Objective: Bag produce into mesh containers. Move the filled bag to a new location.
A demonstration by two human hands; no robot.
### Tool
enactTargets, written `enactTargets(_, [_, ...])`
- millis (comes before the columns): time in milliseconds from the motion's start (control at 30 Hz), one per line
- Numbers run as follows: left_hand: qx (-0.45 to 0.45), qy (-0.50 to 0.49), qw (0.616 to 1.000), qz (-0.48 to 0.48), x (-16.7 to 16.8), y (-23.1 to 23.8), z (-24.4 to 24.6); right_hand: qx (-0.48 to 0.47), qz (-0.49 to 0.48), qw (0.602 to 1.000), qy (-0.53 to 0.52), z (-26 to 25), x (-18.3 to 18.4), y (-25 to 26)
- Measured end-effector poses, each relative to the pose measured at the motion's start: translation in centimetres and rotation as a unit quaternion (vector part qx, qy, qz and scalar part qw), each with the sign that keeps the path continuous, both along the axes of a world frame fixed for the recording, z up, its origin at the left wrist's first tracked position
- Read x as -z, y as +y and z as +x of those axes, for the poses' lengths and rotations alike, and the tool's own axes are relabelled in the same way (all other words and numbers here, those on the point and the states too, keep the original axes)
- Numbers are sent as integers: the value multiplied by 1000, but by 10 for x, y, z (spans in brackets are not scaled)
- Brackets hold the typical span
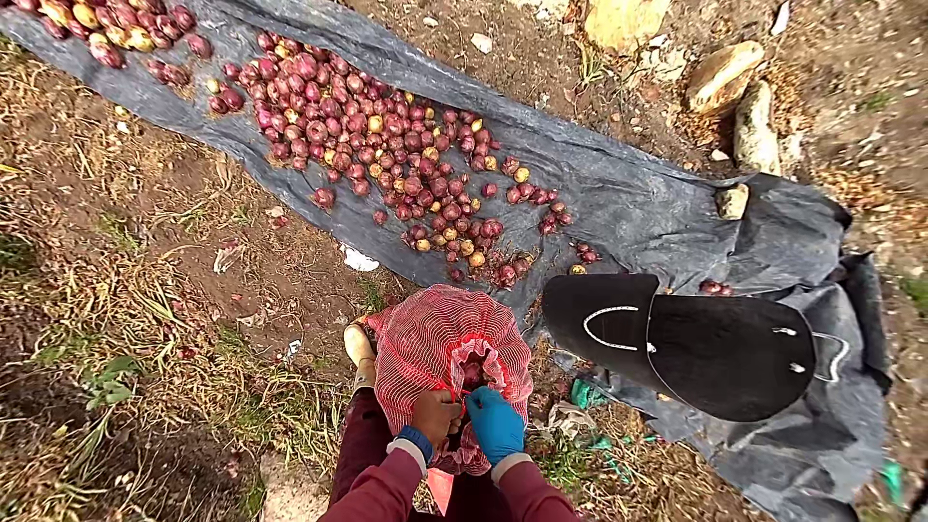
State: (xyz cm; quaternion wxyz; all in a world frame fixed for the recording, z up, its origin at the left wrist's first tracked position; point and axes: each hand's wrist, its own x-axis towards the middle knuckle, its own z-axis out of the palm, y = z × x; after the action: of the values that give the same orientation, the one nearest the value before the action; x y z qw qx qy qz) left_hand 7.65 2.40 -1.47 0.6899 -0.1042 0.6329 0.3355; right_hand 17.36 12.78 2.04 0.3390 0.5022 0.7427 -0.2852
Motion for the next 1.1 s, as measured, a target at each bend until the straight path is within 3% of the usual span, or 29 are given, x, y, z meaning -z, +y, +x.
enactTargets(233, [2,15,1000,15,2,-5,4,29,-60,997,26,0,-8,-11])
enactTargets(467, [3,11,1000,17,-1,-6,4,228,-138,954,136,12,9,-1])
enactTargets(667, [161,58,985,-10,-6,0,-6,264,-159,936,171,19,13,1])
enactTargets(767, [254,110,961,19,0,-2,-5,187,-127,967,116,17,8,6])
enactTargets(833, [255,120,959,39,2,-2,-3,90,-89,989,70,11,0,10])
enactTargets(1100, [51,122,986,101,2,-18,9,-65,-17,995,72,11,-11,15])
